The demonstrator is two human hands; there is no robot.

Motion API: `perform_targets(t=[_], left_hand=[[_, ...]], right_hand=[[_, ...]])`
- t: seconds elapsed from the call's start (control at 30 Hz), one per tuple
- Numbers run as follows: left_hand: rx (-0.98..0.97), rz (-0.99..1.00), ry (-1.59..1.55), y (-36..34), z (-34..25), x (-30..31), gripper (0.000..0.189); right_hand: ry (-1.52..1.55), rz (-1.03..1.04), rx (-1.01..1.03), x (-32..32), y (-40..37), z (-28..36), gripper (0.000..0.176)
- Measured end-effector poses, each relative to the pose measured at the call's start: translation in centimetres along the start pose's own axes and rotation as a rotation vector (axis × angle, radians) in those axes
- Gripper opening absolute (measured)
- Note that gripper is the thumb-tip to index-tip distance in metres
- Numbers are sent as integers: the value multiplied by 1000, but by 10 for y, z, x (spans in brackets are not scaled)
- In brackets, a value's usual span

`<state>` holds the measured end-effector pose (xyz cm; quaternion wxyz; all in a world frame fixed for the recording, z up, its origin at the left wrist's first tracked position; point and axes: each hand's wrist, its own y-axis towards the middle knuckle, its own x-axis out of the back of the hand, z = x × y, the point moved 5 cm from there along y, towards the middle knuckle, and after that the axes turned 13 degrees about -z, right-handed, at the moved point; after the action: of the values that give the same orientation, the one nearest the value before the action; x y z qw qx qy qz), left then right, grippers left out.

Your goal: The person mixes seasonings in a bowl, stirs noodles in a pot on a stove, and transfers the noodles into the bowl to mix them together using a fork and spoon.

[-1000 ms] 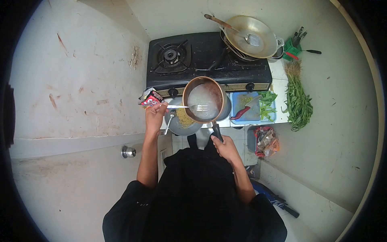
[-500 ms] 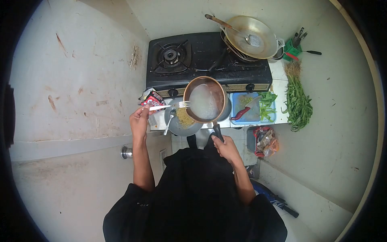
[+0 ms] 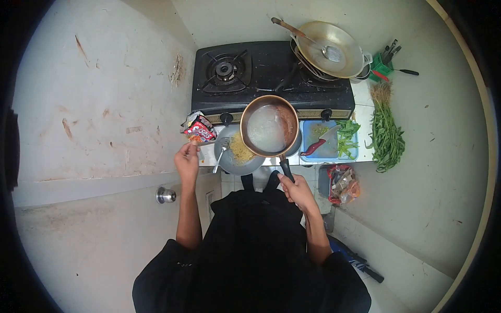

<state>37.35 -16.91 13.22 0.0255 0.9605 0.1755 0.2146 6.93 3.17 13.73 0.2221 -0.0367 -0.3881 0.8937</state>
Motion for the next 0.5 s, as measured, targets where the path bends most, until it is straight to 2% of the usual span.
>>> perform_targets(t=[0.07,0.13,0.17,0.2,0.27,0.37,0.5], left_hand=[[-56,-26,-2,-5,6,-9,23],[-393,6,78,-14,-8,-17,21],[-427,18,88,-17,-15,-19,11],[-427,18,87,-17,-18,-20,11],[-603,9,137,-20,-27,-22,12],[-488,92,130,-16,-20,-25,12],[-410,81,144,-14,-11,-21,14]], right_hand=[[-10,-11,-2,0,0,1,36],[-6,-19,-2,-1,-2,3,35],[-7,-21,-2,-1,-2,3,35],[-5,-20,-2,-1,-3,2,36],[-5,-20,-4,-1,-3,1,36],[9,-11,-22,-1,-3,-2,35],[47,60,-53,-5,-3,-1,34]])
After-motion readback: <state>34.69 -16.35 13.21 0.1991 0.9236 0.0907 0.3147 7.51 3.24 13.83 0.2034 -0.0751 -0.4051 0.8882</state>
